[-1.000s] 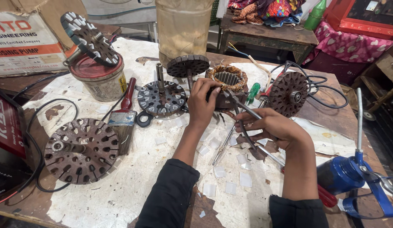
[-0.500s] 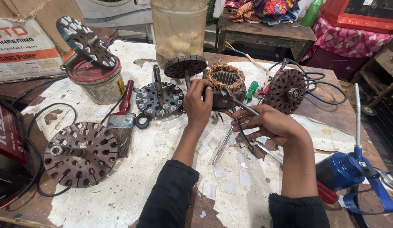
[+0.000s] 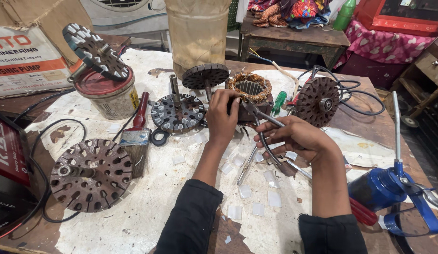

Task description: The person works on an electric motor stator at a cluttered repair bench, pressing white insulation wedges into the copper winding slots by hand and rotating the stator to reach each slot. They then use a screwdriver to work around the slots and pliers to trim or adjust the winding, continuing around the stator.

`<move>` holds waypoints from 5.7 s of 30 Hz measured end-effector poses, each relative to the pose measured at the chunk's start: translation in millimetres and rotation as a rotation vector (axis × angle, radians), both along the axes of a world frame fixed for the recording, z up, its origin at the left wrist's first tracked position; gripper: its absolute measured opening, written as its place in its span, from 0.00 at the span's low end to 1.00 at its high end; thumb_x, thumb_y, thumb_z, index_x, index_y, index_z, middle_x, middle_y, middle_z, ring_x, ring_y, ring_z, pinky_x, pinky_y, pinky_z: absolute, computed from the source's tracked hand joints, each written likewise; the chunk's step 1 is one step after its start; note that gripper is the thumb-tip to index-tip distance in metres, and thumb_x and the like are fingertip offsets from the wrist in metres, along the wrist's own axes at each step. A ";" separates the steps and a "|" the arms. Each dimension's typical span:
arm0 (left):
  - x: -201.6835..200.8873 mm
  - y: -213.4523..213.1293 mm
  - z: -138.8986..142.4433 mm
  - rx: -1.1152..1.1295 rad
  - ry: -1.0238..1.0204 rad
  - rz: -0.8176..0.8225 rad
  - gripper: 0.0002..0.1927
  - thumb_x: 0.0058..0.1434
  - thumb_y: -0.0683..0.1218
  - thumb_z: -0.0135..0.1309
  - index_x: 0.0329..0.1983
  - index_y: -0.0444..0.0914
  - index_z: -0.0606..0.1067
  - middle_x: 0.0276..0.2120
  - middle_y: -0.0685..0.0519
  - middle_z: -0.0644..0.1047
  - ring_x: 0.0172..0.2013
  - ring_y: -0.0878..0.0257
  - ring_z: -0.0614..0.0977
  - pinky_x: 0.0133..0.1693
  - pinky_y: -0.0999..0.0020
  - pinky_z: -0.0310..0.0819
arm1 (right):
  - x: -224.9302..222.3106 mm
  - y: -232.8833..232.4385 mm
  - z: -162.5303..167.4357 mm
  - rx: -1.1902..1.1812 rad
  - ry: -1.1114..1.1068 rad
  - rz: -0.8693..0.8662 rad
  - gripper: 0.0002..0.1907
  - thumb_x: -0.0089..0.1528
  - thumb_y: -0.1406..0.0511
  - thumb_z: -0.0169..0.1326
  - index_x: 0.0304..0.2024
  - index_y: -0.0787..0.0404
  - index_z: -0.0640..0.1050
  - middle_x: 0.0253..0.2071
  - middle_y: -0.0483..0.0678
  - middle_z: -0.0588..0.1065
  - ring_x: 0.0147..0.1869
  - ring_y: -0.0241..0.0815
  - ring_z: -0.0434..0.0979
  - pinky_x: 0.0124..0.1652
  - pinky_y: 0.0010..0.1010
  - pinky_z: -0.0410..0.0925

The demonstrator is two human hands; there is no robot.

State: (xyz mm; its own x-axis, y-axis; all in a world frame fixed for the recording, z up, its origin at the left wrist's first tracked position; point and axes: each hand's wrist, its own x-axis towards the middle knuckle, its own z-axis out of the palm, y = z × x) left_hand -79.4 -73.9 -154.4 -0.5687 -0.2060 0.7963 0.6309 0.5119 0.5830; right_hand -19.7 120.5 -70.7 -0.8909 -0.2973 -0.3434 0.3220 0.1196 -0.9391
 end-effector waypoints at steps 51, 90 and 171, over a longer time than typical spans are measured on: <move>2.1 10.3 1.6 -0.056 -0.028 0.080 0.04 0.69 0.43 0.50 0.41 0.38 0.72 0.39 0.52 0.76 0.42 0.53 0.82 0.40 0.56 0.74 | 0.4 10.5 12.4 0.222 0.054 -0.030 0.15 0.59 0.77 0.46 0.47 0.72 0.79 0.42 0.58 0.81 0.47 0.50 0.85 0.43 0.41 0.79; 2.1 14.1 14.0 -0.086 -0.077 0.057 0.07 0.63 0.47 0.60 0.43 0.42 0.79 0.39 0.54 0.72 0.44 0.58 0.79 0.41 0.59 0.74 | -18.4 14.5 -5.8 0.719 0.532 -0.142 0.25 0.54 0.76 0.46 0.54 0.66 0.80 0.37 0.58 0.80 0.42 0.50 0.80 0.42 0.38 0.69; -19.6 10.0 65.6 -0.426 -0.442 -0.001 0.08 0.56 0.44 0.59 0.36 0.36 0.84 0.34 0.40 0.82 0.37 0.45 0.86 0.44 0.54 0.80 | -35.8 2.7 -39.9 0.722 0.965 -0.247 0.33 0.58 0.61 0.65 0.64 0.59 0.72 0.64 0.58 0.70 0.66 0.56 0.69 0.62 0.46 0.63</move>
